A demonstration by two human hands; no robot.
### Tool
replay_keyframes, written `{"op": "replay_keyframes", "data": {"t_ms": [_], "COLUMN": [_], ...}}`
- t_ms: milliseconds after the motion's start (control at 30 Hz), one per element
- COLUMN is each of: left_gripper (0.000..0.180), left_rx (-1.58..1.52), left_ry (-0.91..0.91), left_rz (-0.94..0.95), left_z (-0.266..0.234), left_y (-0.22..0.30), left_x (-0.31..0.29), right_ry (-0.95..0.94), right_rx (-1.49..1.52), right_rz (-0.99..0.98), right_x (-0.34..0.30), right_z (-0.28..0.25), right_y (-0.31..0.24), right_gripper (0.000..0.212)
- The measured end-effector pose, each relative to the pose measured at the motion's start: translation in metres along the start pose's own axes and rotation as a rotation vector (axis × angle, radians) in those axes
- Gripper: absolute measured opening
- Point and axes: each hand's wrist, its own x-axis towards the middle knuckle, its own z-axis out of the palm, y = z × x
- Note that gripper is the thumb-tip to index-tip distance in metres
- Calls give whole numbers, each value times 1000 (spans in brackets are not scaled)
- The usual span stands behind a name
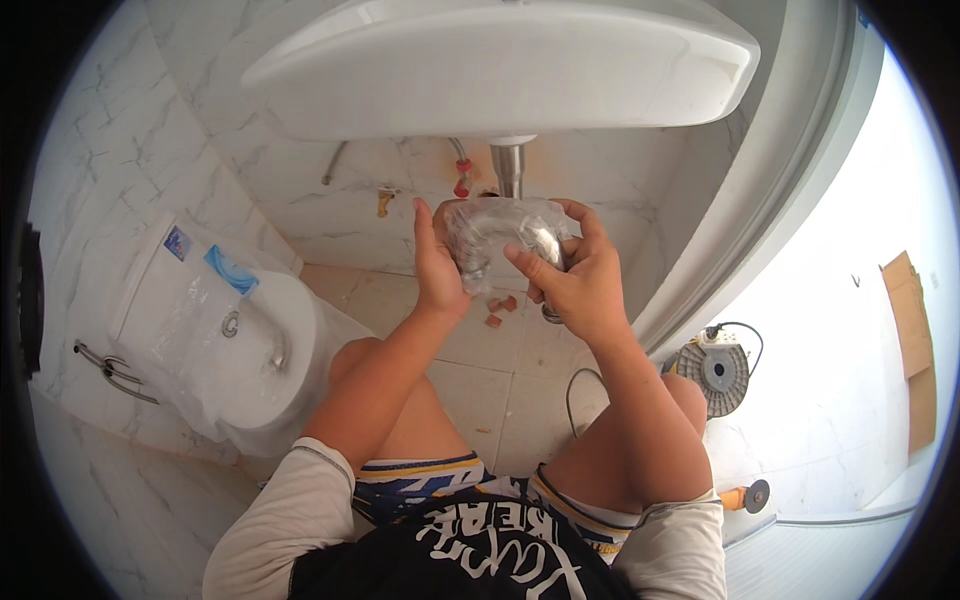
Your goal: The person uses an angle grinder to smooth the wall around a pipe opening under a sink. They then unpack and assemble a metal P-trap drain pipe, connecting multiple sections together by hand.
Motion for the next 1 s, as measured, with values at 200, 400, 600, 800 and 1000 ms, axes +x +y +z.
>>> {"op": "replay_keyframes", "data": {"t_ms": [200, 400, 600, 800, 1000], "left_gripper": [51, 37, 40, 35, 16], "left_rx": [-4, 206, 151, 476, 798], "left_ry": [74, 116, 132, -164, -750], "left_rz": [94, 30, 70, -2, 252], "left_z": [2, -6, 12, 9, 15], "left_y": [-5, -13, -20, -22, -42], "left_x": [3, 4, -8, -15, -43], "right_ry": [100, 0, 192, 238, 365], "right_rx": [200, 79, 196, 198, 268], "right_rz": [18, 50, -112, -48, -251], "right_x": [0, 4, 4, 6, 14], "right_z": [10, -8, 9, -12, -20], "right_y": [-1, -6, 3, 8, 6], "right_gripper": [71, 56, 43, 44, 44]}}
